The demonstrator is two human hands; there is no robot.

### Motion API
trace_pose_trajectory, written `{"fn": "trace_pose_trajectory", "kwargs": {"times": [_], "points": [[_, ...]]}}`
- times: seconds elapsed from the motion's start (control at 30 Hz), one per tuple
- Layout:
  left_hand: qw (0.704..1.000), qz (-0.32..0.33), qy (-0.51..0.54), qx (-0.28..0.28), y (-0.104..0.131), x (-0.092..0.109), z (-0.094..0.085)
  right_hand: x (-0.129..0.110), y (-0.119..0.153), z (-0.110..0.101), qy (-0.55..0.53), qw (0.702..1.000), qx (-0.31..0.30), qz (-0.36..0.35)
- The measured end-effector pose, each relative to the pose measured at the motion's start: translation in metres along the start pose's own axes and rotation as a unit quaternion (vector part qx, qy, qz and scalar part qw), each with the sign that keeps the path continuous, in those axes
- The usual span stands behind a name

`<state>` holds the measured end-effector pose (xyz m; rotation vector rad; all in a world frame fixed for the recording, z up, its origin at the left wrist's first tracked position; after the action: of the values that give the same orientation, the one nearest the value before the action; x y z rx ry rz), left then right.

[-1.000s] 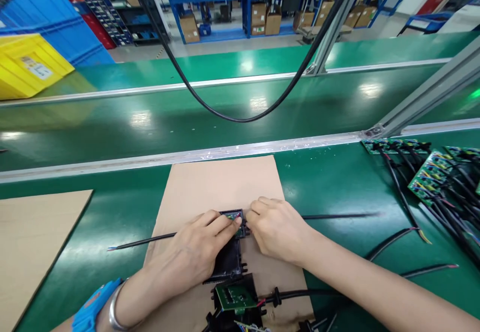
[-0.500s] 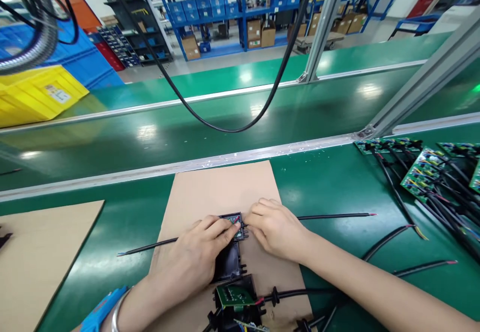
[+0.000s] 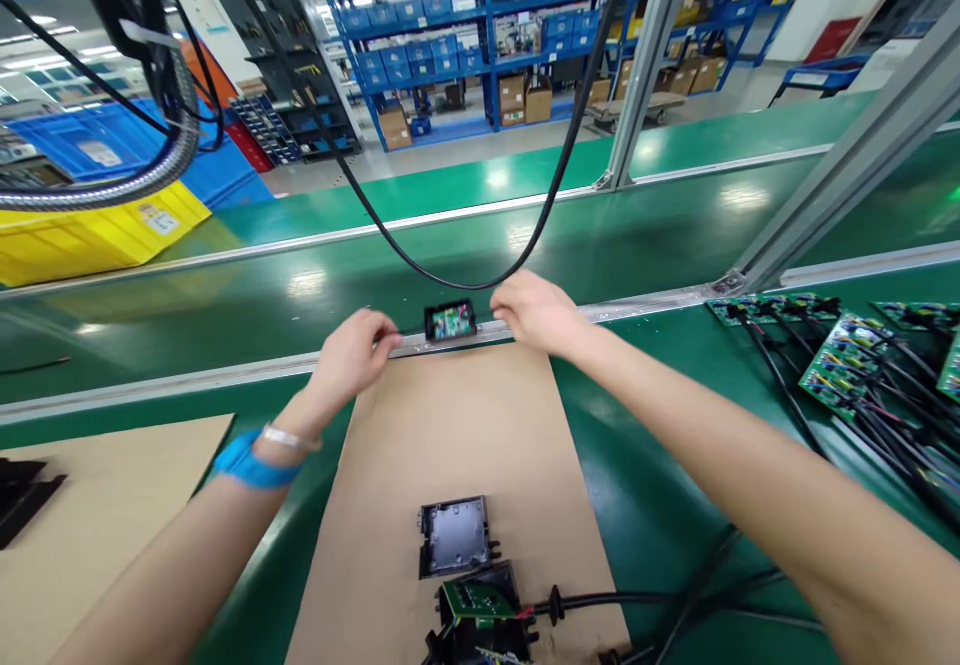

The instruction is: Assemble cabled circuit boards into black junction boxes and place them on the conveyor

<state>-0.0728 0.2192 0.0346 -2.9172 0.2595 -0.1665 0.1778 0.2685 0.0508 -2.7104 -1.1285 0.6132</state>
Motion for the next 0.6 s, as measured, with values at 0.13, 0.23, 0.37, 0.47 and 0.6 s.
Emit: {"fn": "trace_pose_trajectory", "kwargs": {"times": [0.13,0.23,0.37,0.47,0.6], "points": [[1.0,-0.022,0.016,0.001,-0.041,0.005,0.006,0.012,-0.029,-0.011,0.003,0.998,-0.033,0.047],[0.997,0.016,0.068,-0.03,0.003,0.03,0.003,-0.029,0.022,-0.008,-0.041,0.993,-0.112,0.028],[0.957,0.106,0.224,-0.15,0.104,0.083,-0.019,-0.109,0.123,0.005,-0.235,0.923,-0.303,-0.025],[0.921,0.117,0.299,-0.222,0.155,0.113,-0.027,-0.134,0.158,0.016,-0.25,0.918,-0.307,-0.001],[0.939,0.108,0.266,-0.191,0.173,0.124,-0.023,-0.135,0.155,0.021,-0.26,0.933,-0.249,0.003]]}}
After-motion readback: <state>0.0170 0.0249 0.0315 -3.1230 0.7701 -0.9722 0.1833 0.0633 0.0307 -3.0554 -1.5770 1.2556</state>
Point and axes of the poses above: each hand's wrist, its own y-axis away from the middle knuckle, its own z-axis out of the palm, x = y × z, the point moved 4 cm from there along -y, towards the middle knuckle, and after that the axes turned 6 degrees about -y, right-handed, at the moved point
